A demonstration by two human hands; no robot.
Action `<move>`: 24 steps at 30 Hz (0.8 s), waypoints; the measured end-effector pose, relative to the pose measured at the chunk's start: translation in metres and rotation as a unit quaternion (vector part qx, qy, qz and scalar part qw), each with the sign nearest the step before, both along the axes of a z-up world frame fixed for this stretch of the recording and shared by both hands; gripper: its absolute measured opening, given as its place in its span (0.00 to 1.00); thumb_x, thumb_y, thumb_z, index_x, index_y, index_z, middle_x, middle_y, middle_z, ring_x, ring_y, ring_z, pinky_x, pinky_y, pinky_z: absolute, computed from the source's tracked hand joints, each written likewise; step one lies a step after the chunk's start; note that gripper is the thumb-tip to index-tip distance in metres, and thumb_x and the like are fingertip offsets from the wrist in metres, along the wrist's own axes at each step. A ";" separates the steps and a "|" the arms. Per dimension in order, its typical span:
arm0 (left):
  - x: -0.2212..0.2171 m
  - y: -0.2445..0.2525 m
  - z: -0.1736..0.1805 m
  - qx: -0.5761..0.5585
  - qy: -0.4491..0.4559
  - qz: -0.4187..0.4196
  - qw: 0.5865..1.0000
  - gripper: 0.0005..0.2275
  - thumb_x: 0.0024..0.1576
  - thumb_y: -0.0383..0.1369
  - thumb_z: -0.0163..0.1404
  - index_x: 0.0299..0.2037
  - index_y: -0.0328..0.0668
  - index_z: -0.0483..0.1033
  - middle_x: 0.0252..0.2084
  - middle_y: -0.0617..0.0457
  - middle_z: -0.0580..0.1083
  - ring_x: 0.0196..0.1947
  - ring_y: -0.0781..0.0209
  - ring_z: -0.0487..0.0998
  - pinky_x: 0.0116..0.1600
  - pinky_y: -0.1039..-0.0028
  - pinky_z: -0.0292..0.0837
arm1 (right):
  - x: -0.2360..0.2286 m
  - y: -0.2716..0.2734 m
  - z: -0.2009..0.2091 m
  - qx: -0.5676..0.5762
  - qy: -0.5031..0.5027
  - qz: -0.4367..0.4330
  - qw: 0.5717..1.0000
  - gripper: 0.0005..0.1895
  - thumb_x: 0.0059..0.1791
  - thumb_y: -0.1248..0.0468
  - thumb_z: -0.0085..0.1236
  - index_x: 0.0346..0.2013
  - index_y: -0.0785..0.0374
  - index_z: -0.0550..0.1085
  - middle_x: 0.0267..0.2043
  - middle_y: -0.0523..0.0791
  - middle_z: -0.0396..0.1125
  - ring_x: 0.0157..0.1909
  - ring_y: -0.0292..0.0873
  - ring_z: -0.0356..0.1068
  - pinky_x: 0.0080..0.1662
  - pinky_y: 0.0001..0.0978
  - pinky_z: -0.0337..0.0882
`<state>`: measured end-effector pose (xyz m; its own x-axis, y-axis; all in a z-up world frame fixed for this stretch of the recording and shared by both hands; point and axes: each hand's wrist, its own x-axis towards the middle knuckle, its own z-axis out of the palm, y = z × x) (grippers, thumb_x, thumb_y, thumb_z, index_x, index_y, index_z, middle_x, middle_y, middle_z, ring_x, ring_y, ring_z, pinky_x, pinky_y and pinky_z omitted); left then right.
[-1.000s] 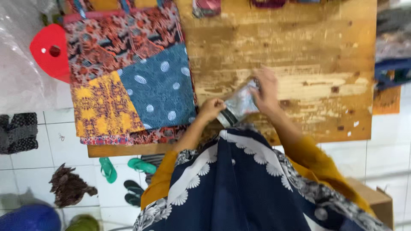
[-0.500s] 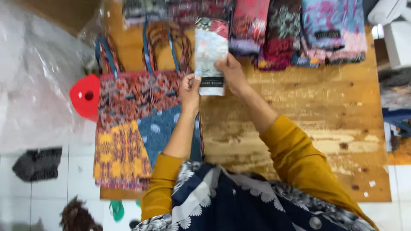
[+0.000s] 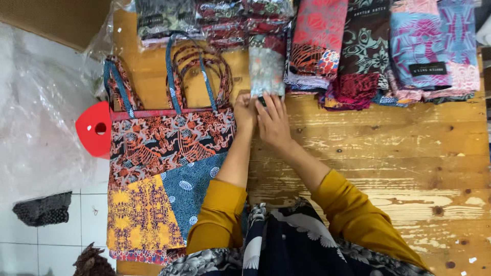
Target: The person folds several patterned tote bags on a wooden table. Each bag is unfolded, smoothed, and folded into a compact rectangle, then placed in a stack. The process is repeated for multiple bags with different patterns.
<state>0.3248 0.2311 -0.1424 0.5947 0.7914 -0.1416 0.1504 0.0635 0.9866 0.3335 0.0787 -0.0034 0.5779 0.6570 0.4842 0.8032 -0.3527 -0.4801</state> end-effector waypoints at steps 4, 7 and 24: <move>0.000 -0.004 0.029 0.054 -0.010 0.002 0.998 0.05 0.61 0.28 0.53 0.41 0.36 0.71 0.34 0.51 0.77 0.33 0.65 0.76 0.39 0.73 0.73 | 0.044 0.035 0.018 -0.001 0.085 0.067 0.994 0.26 0.58 0.64 0.44 0.72 0.64 0.63 0.81 0.61 0.44 0.81 0.69 0.40 0.77 0.61 0.45; -0.018 -0.023 0.044 0.087 -0.059 0.014 0.994 0.05 0.65 0.27 0.52 0.44 0.34 0.69 0.37 0.47 0.74 0.37 0.62 0.74 0.44 0.72 0.71 | 0.086 0.081 0.020 -0.217 -0.002 0.013 0.976 0.34 0.56 0.55 0.41 0.74 0.68 0.54 0.79 0.59 0.37 0.79 0.68 0.33 0.73 0.65 0.36; 0.124 0.099 0.070 0.065 0.054 -0.118 0.989 0.16 0.52 0.39 0.64 0.33 0.28 0.81 0.34 0.37 0.79 0.31 0.56 0.78 0.39 0.65 0.71 | 0.101 0.097 -0.022 -0.164 0.072 -0.016 0.984 0.36 0.53 0.60 0.46 0.74 0.72 0.54 0.82 0.56 0.32 0.81 0.66 0.31 0.72 0.76 0.39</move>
<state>0.4484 0.3299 -0.0728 0.7514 0.6487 -0.1209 0.2515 -0.1122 0.9613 0.4348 0.1757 -0.0259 0.6487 0.7439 0.1607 0.7205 -0.5321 -0.4447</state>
